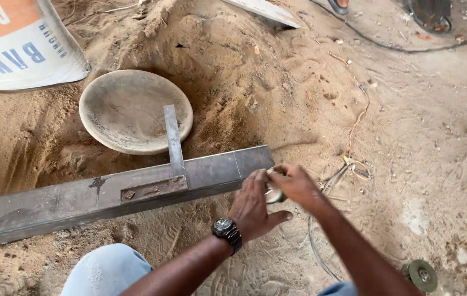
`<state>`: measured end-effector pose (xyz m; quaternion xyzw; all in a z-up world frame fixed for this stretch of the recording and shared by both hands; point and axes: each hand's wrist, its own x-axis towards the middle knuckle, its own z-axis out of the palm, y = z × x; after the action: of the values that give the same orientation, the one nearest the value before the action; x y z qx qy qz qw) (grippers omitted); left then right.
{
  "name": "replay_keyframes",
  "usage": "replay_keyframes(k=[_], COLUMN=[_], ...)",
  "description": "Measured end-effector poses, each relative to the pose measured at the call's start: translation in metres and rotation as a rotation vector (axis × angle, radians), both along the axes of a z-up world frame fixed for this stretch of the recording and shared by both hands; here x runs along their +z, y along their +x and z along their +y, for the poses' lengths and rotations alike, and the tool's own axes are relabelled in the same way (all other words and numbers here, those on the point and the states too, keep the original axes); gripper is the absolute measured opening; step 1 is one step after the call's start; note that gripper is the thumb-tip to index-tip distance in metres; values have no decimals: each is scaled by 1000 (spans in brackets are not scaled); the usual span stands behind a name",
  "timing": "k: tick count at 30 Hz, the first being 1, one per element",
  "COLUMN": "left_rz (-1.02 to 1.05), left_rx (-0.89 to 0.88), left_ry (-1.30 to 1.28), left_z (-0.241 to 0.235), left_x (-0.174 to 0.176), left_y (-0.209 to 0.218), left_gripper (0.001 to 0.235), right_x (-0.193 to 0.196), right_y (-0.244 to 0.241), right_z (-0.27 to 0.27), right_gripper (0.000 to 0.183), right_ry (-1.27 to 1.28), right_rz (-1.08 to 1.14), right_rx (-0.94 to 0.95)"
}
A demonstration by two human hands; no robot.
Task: The person sits on the ground and uses a tape measure and a square to mark a metal beam with a white marker. They measure and mark multiple points along the beam's length, then draw intersecting lines to form a cross pattern at the end of the beam.
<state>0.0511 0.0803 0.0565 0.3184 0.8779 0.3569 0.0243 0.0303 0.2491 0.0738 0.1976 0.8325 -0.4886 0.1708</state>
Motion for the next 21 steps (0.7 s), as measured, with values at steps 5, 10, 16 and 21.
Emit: replay_keyframes(k=[5, 10, 16, 21], left_rz=[-84, -57, -63, -139], left_rx=[96, 83, 323, 329], left_ry=[-22, -105, -537, -744], left_z=[-18, -31, -62, -65], left_x=[-38, -34, -1, -14], left_y=[-12, -42, -110, -139], left_gripper=[89, 56, 28, 26], right_x=[-80, -70, -98, -143], right_y=[-6, -22, -84, -114], right_z=[1, 10, 32, 22], right_gripper=[35, 29, 24, 22], right_ry=[-454, -453, -256, 159], right_rz=[-12, 58, 330, 336], right_rx=[-100, 82, -430, -470])
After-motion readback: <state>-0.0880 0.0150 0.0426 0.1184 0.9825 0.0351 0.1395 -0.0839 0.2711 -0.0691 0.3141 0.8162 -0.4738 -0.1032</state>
